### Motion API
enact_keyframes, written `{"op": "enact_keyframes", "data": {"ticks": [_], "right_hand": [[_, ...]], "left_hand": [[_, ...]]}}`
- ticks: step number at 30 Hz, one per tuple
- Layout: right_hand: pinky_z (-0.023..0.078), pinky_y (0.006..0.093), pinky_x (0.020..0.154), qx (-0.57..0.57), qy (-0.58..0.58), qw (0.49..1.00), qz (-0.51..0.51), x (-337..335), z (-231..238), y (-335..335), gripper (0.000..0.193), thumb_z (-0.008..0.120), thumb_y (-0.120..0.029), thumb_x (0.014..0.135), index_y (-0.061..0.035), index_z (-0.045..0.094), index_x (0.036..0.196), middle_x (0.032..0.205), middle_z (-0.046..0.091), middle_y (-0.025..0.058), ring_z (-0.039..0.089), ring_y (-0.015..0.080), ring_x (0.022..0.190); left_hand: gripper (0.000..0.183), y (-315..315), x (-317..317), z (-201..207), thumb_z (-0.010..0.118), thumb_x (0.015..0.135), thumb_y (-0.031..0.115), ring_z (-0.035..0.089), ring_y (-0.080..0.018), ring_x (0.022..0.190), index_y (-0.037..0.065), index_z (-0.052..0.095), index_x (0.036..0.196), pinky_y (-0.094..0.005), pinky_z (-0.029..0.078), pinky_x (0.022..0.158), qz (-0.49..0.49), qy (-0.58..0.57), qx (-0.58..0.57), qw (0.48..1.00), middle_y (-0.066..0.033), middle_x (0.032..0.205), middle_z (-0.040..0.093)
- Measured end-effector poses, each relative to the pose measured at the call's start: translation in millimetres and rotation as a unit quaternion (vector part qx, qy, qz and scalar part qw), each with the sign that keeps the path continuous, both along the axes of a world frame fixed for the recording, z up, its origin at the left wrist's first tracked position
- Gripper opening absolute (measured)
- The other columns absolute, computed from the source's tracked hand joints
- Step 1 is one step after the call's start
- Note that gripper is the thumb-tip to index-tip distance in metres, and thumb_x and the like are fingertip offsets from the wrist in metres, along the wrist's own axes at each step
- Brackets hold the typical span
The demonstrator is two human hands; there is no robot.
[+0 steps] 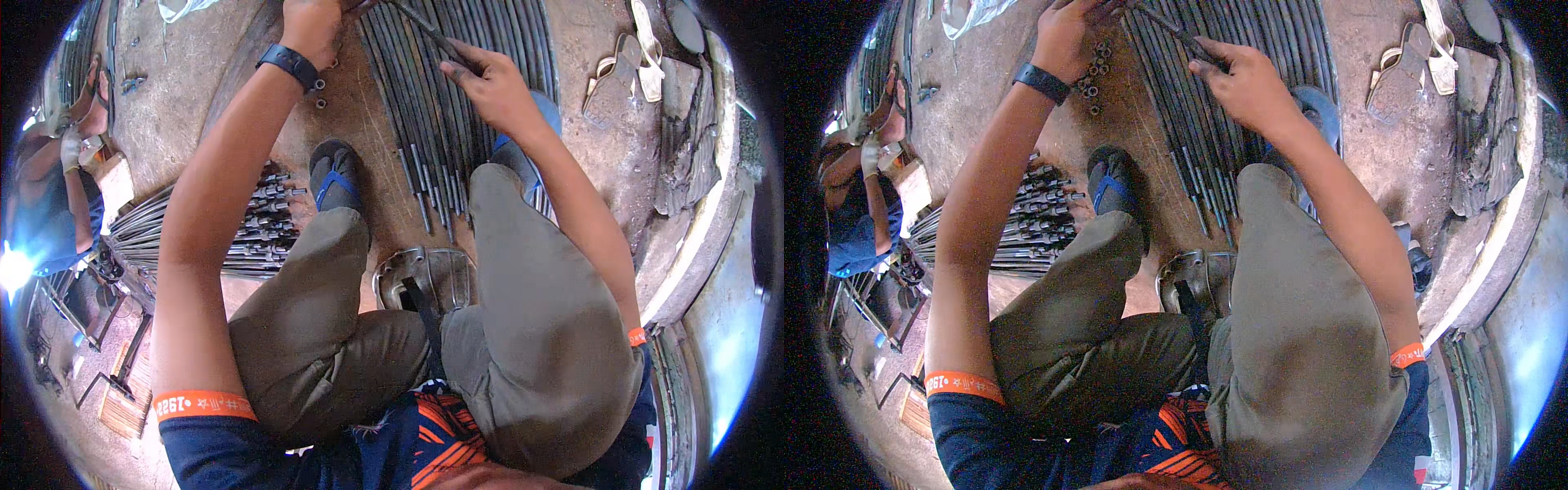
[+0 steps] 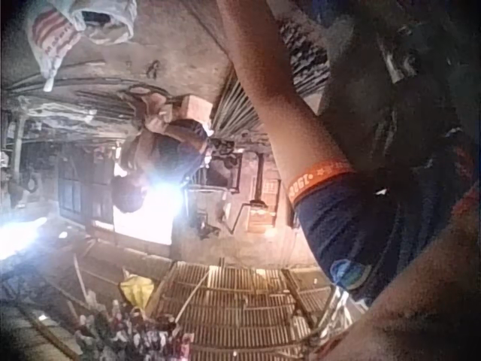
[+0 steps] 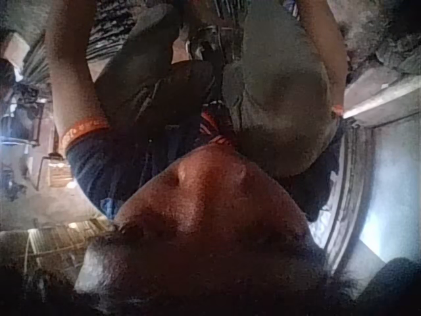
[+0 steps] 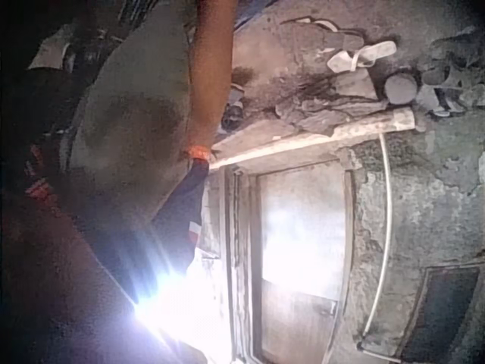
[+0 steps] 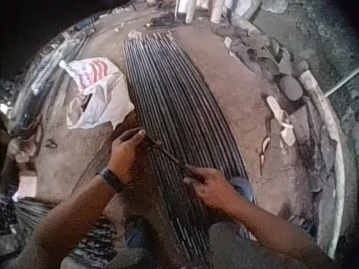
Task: Screwing metal nuts onto the ends of long threaded metal rods in a workshop.
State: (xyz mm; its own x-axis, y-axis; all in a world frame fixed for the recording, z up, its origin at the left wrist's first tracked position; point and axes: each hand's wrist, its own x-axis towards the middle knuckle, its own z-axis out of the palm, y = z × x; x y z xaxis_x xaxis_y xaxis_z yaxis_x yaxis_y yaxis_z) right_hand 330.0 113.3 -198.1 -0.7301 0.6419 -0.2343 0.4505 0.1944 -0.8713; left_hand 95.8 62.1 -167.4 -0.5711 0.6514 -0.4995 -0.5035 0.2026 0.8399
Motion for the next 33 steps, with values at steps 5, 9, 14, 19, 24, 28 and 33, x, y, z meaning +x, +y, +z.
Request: {"op": "enact_keyframes", "data": {"ticks": [5,9,14,19,24,28,33], "right_hand": [[0.046,0.0362,0.091,0.004,-0.001,1.0,0.001,-1,6,0,0.041,0.062,-0.027,0.087,-0.0032,0.06,0.121,0.11,0.063,0.0239,0.062,0.0358,0.104],[0.046,0.0362,0.09,-0.005,0.004,1.0,0.0,-3,8,-1,0.041,0.062,-0.026,0.088,-0.0021,0.06,0.121,0.109,0.063,0.0239,0.062,0.0359,0.103],[0.047,0.0359,0.089,-0.007,0.002,1.0,-0.005,0,9,-4,0.041,0.063,-0.026,0.088,-0.0015,0.06,0.12,0.108,0.063,0.0242,0.062,0.0361,0.102],[0.047,0.0353,0.089,-0.001,0.002,1.0,-0.006,0,14,0,0.04,0.062,-0.026,0.088,-0.0018,0.06,0.119,0.106,0.064,0.0244,0.063,0.0358,0.1],[0.047,0.0353,0.089,0.008,0.013,1.0,-0.013,4,6,-2,0.04,0.062,-0.027,0.088,-0.0021,0.061,0.12,0.106,0.064,0.0241,0.063,0.036,0.1],[0.047,0.0354,0.09,-0.005,0.016,1.0,-0.023,1,5,-3,0.039,0.062,-0.027,0.088,-0.0028,0.061,0.119,0.107,0.064,0.0233,0.062,0.0364,0.102],[0.048,0.0371,0.088,0.048,0.017,0.998,-0.021,2,7,-3,0.039,0.062,-0.027,0.088,-0.0038,0.062,0.118,0.105,0.064,0.0232,0.062,0.0375,0.1]], "left_hand": [[0.027,-1,-11,-1,0.064,0.092,0.023,0.062,-0.0151,0.08,-0.001,0.065,0.104,-0.0292,0.05,0.073,-0.097,0.072,-0.01,0.993,-0.0055,0.093,0.066],[0.027,-1,-25,-7,0.063,0.092,0.023,0.062,-0.0156,0.081,-0.001,0.065,0.106,-0.0296,0.05,0.074,-0.135,0.157,-0.039,0.977,-0.0049,0.092,0.066],[0.026,-1,-16,-6,0.062,0.093,0.021,0.063,-0.0164,0.085,-0.001,0.065,0.106,-0.0289,0.05,0.076,-0.119,0.1,-0.031,0.987,-0.0057,0.095,0.067],[0.026,-2,-20,-17,0.062,0.093,0.024,0.063,-0.0153,0.086,0.0,0.064,0.105,-0.0275,0.05,0.076,-0.124,-0.001,0.084,0.989,-0.0044,0.096,0.066],[0.025,5,-12,-6,0.061,0.093,0.025,0.063,-0.0137,0.083,0.002,0.063,0.104,-0.0263,0.049,0.072,-0.153,0.111,-0.059,0.98,-0.0038,0.094,0.066],[0.026,3,-17,-16,0.062,0.093,0.027,0.062,-0.0145,0.085,0.003,0.063,0.101,-0.0292,0.049,0.071,-0.126,0.019,0.032,0.991,-0.0039,0.094,0.066],[0.027,5,-17,-22,0.062,0.093,0.027,0.061,-0.0159,0.088,0.003,0.063,0.103,-0.032,0.049,0.074,-0.122,-0.119,0.124,0.977,-0.0033,0.094,0.066]]}}
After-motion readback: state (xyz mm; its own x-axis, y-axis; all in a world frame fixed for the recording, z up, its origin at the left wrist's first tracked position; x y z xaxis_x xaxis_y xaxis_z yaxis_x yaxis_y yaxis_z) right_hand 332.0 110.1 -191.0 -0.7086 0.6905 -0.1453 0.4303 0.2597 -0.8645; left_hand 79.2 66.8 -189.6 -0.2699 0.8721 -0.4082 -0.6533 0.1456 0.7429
